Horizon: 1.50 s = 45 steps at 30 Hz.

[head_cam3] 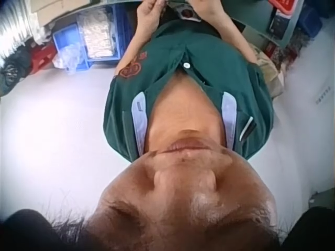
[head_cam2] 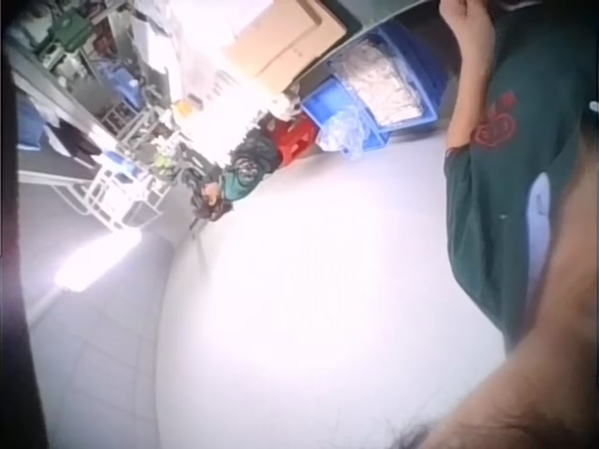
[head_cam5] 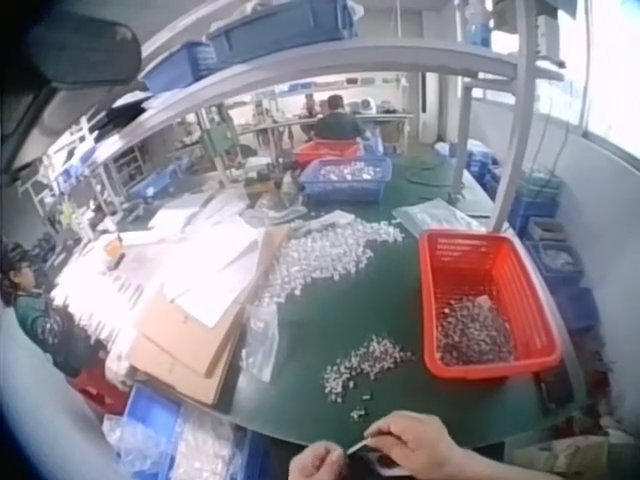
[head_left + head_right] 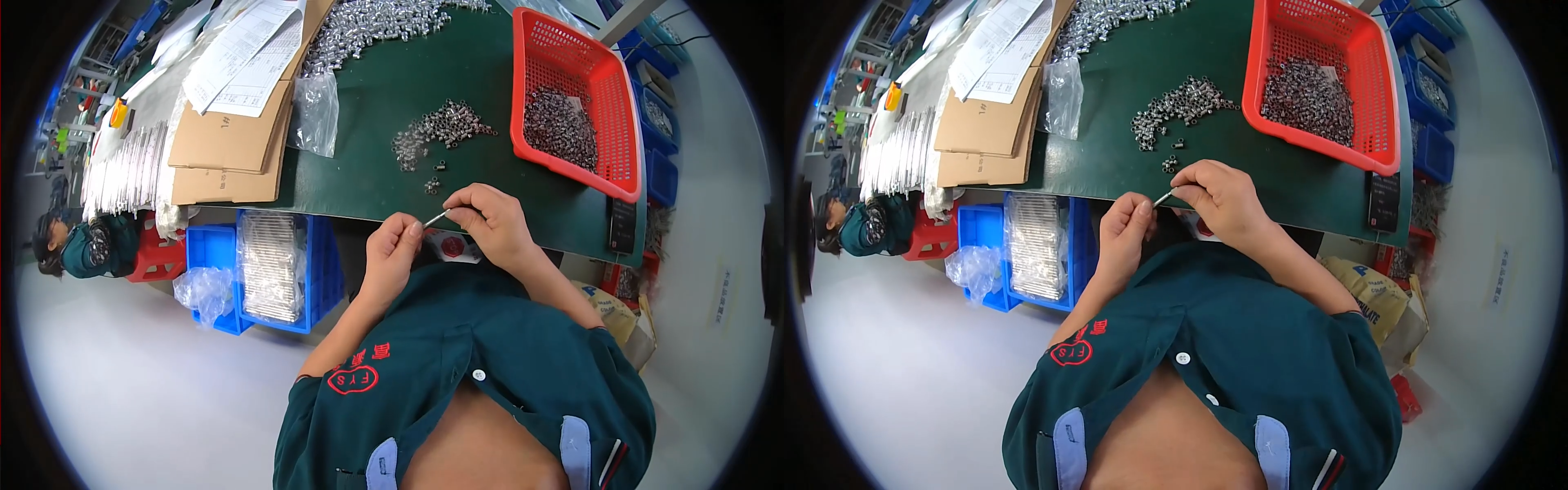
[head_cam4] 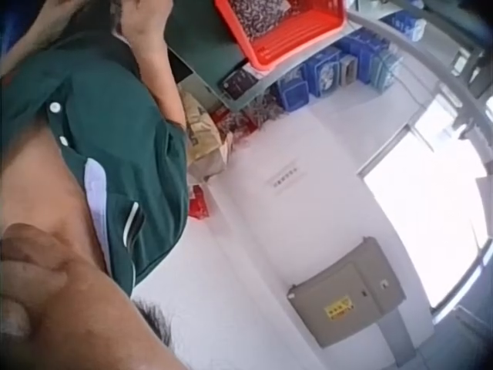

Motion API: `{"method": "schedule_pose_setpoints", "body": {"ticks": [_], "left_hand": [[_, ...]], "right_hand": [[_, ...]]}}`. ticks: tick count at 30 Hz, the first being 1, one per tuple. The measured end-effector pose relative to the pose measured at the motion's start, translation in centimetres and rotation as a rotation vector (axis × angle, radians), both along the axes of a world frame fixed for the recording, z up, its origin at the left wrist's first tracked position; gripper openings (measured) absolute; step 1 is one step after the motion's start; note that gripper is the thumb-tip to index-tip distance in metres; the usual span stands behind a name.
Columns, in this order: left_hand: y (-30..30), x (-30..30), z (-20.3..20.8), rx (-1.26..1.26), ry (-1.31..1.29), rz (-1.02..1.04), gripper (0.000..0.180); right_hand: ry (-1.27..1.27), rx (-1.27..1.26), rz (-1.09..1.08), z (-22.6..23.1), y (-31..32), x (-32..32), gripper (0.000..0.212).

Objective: Threading small metal components onto a thin metal rod at a workbench.

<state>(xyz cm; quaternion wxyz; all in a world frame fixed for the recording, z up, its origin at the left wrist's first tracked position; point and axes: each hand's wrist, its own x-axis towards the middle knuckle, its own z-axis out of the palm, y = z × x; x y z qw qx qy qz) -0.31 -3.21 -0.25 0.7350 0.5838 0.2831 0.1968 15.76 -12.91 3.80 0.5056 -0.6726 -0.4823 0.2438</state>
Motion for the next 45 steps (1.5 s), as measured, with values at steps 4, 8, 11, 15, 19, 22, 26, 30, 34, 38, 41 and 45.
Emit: {"method": "schedule_pose_setpoints", "body": {"ticks": [4,8,11,15,19,22,26,30,34,38,41,45], "left_hand": [[0.0,0.0,-0.1,0.245,-0.001,0.042,0.018],[0.3,-0.1,0.2,-0.075,-0.043,-0.039,0.02],[0.6,-0.2,0.0,-0.27,-0.078,-0.073,0.02],[0.7,-0.4,-0.1,-0.316,-0.082,-0.112,0.02],[1.0,-0.6,-0.2,-0.428,-0.121,-0.115,0.02],[1.2,-0.7,-0.4,-0.439,-0.143,-0.024,0.022],[1.6,-1.2,-0.9,-0.447,-0.158,-0.012,0.02],[1.5,-1.3,-0.6,-0.452,-0.158,0.009,0.019],[1.4,-1.4,-0.8,-0.455,-0.143,0.024,0.019],[1.4,-1.2,-0.7,-0.454,-0.142,0.017,0.02],[1.4,-1.1,-0.8,-0.446,-0.142,0.018,0.02],[1.5,-1.0,-1.1,-0.425,-0.121,0.012,0.021]], "right_hand": [[-0.149,0.043,-0.005,-0.2,-0.2,-0.3,0.007],[-0.186,0.115,0.02,0.0,0.0,-0.3,0.008],[-0.125,0.091,0.07,0.1,0.2,-0.5,0.01],[-0.074,-0.004,0.123,0.7,0.0,0.0,0.014],[0.259,-0.136,0.082,0.6,0.3,0.7,0.024],[-0.026,-0.055,-0.013,-1.2,1.4,1.9,0.023],[-0.372,0.026,0.004,-1.9,2.6,2.1,0.018],[-0.487,0.031,0.021,-2.6,3.2,2.1,0.014],[-0.51,0.023,0.022,-2.7,3.3,2.1,0.011],[-0.519,0.004,0.043,-2.5,3.1,2.4,0.01],[-0.522,-0.022,0.036,-2.4,2.4,2.7,0.01],[-0.506,-0.063,0.015,-2.3,1.4,2.9,0.009]]}}
